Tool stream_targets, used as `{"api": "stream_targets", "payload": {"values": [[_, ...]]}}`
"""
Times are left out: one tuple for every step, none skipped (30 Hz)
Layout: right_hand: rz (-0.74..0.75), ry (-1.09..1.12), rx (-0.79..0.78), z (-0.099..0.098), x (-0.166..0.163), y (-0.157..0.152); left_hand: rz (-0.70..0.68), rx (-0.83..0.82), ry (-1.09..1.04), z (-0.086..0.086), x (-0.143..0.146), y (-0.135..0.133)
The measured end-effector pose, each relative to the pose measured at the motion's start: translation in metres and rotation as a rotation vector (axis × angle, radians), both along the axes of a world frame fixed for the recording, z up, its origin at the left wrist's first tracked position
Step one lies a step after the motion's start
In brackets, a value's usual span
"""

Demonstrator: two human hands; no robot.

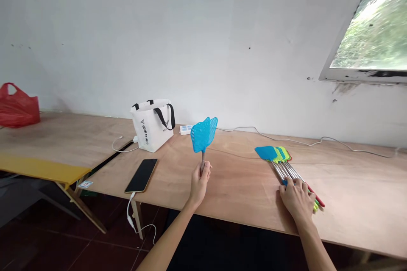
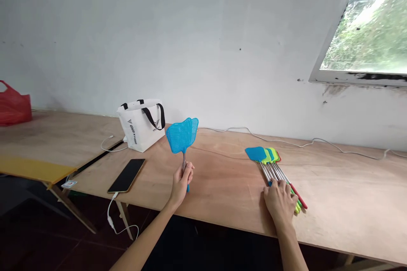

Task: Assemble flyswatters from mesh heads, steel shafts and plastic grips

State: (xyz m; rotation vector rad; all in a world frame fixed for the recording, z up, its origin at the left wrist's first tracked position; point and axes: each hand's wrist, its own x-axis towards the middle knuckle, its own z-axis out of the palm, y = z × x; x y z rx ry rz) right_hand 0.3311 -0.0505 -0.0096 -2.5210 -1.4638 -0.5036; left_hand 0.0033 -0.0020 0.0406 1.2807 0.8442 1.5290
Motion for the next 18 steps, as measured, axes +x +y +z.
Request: {"api": "stream_targets", "payload": {"values": [[-0.012,0.003,0.005,0.000,0.000,0.000,0.001,-0.006,0.017,-0.003,0.001,0.001],[-0.021,0.007,0.007,0.000,0.000,0.001,0.009,-0.008,0.038,-0.006,0.002,0.002],[-0.028,0.012,0.007,0.000,0.001,0.000,0.024,-0.007,0.061,-0.008,0.002,0.003],[-0.034,0.016,0.006,0.000,0.002,0.000,0.042,-0.006,0.083,-0.010,0.003,0.003],[-0.041,0.018,0.003,0.000,0.002,0.000,0.058,-0.006,0.100,-0.011,0.003,0.003],[-0.047,0.018,0.000,0.000,0.003,0.000,0.068,-0.006,0.109,-0.011,0.003,0.003],[-0.053,0.014,-0.004,0.000,0.003,0.000,0.071,-0.009,0.111,-0.011,0.003,0.003],[-0.058,0.008,-0.007,0.000,0.003,0.000,0.069,-0.014,0.109,-0.011,0.003,0.003],[-0.062,0.002,-0.008,0.000,0.002,0.000,0.068,-0.019,0.102,-0.010,0.003,0.003],[-0.064,-0.002,-0.007,0.001,0.001,0.000,0.069,-0.025,0.093,-0.010,0.003,0.003],[-0.062,-0.003,-0.006,0.001,0.000,0.000,0.071,-0.030,0.084,-0.010,0.003,0.003],[-0.060,-0.001,-0.003,0.002,-0.001,0.000,0.073,-0.035,0.074,-0.010,0.003,0.004],[-0.059,0.001,-0.001,0.003,-0.002,-0.001,0.076,-0.037,0.064,-0.011,0.003,0.004],[-0.060,0.003,0.000,0.003,-0.002,-0.001,0.077,-0.038,0.053,-0.011,0.004,0.005],[-0.062,0.005,0.000,0.004,-0.003,-0.001,0.077,-0.037,0.043,-0.012,0.004,0.005],[-0.064,0.005,0.000,0.006,-0.004,-0.001,0.076,-0.037,0.033,-0.013,0.004,0.006],[-0.065,0.006,0.000,0.007,-0.004,-0.002,0.075,-0.038,0.026,-0.014,0.004,0.007],[-0.064,0.006,0.001,0.008,-0.005,-0.002,0.072,-0.039,0.023,-0.014,0.004,0.008]]}}
